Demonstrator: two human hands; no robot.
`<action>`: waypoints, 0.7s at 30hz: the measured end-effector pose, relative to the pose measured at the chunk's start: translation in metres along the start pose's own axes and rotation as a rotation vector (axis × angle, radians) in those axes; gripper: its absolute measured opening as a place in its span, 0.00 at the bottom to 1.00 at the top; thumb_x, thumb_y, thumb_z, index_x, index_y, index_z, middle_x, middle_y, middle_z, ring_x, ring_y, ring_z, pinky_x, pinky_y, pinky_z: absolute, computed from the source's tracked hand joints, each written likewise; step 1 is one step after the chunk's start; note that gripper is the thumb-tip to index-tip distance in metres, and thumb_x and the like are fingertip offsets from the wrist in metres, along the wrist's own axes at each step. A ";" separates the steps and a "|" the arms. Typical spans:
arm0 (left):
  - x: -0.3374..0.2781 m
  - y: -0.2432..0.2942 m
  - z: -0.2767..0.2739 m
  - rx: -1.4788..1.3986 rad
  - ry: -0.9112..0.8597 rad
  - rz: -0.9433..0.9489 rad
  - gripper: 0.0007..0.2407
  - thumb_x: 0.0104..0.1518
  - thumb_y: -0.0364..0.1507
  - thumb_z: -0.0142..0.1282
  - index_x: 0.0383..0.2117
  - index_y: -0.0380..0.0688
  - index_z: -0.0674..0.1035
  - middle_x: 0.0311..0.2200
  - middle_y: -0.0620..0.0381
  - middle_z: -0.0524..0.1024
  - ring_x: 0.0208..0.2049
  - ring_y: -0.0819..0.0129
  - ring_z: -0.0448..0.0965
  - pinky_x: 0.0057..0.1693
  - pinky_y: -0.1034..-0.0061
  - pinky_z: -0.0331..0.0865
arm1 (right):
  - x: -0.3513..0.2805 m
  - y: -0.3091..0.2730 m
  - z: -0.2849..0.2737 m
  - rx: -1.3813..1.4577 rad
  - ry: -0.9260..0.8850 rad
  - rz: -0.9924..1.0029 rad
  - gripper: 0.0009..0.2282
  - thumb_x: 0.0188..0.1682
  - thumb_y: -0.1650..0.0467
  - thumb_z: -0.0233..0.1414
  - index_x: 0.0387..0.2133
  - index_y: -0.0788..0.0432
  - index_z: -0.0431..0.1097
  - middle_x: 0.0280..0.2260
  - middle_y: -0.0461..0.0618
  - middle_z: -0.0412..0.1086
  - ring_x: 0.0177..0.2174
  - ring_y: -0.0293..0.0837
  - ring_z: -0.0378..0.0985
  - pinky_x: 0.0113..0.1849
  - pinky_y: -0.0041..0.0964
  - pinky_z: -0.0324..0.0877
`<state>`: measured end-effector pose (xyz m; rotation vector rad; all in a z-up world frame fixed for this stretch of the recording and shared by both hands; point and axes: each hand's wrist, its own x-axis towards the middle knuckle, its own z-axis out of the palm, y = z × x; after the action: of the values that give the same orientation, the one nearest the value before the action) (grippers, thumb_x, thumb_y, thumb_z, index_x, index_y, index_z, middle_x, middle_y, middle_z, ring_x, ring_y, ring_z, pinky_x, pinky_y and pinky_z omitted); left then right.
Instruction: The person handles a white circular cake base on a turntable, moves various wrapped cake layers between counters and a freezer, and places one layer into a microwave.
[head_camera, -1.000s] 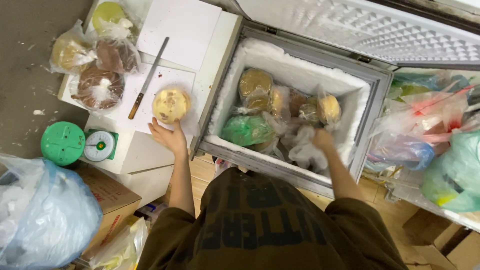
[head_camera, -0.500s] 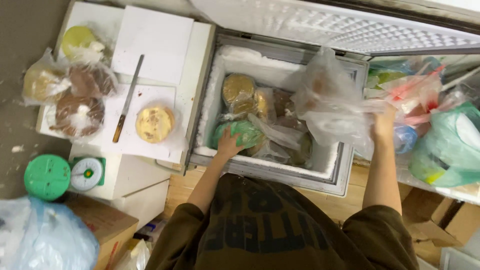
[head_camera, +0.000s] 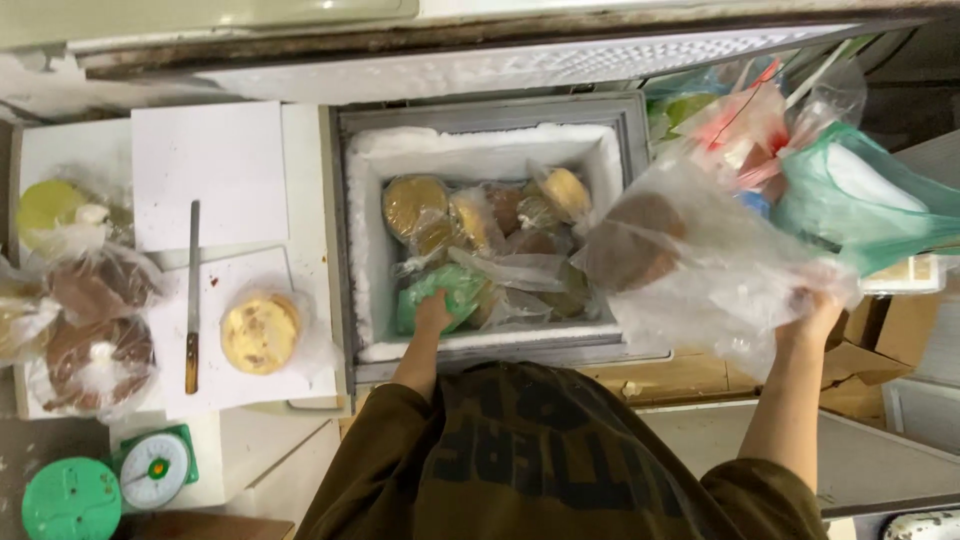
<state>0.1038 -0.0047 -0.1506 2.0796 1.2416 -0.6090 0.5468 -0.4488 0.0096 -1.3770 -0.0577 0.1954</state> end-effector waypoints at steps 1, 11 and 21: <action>0.002 -0.004 -0.005 -0.038 -0.015 0.015 0.30 0.46 0.33 0.65 0.60 0.54 0.70 0.54 0.39 0.76 0.54 0.43 0.76 0.57 0.54 0.72 | -0.009 -0.002 -0.005 -0.007 0.053 0.036 0.14 0.51 0.70 0.53 0.51 0.51 0.66 0.43 0.41 0.68 0.40 0.36 0.70 0.39 0.29 0.66; 0.021 0.006 -0.161 -0.387 0.519 0.185 0.14 0.48 0.33 0.62 0.42 0.51 0.80 0.37 0.42 0.82 0.41 0.43 0.81 0.47 0.56 0.72 | -0.043 0.033 0.011 0.230 0.010 0.116 0.11 0.52 0.75 0.53 0.48 0.57 0.69 0.43 0.48 0.70 0.44 0.45 0.74 0.47 0.38 0.72; -0.017 0.045 -0.245 -0.499 0.749 0.328 0.23 0.57 0.30 0.64 0.58 0.53 0.69 0.37 0.42 0.80 0.36 0.47 0.80 0.45 0.56 0.71 | -0.037 0.038 0.017 0.323 -0.133 0.146 0.11 0.48 0.76 0.50 0.43 0.57 0.67 0.43 0.49 0.70 0.45 0.48 0.76 0.51 0.44 0.75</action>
<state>0.1525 0.1449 0.0433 2.0405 1.2078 0.6320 0.5039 -0.4319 -0.0219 -1.0454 -0.0342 0.4008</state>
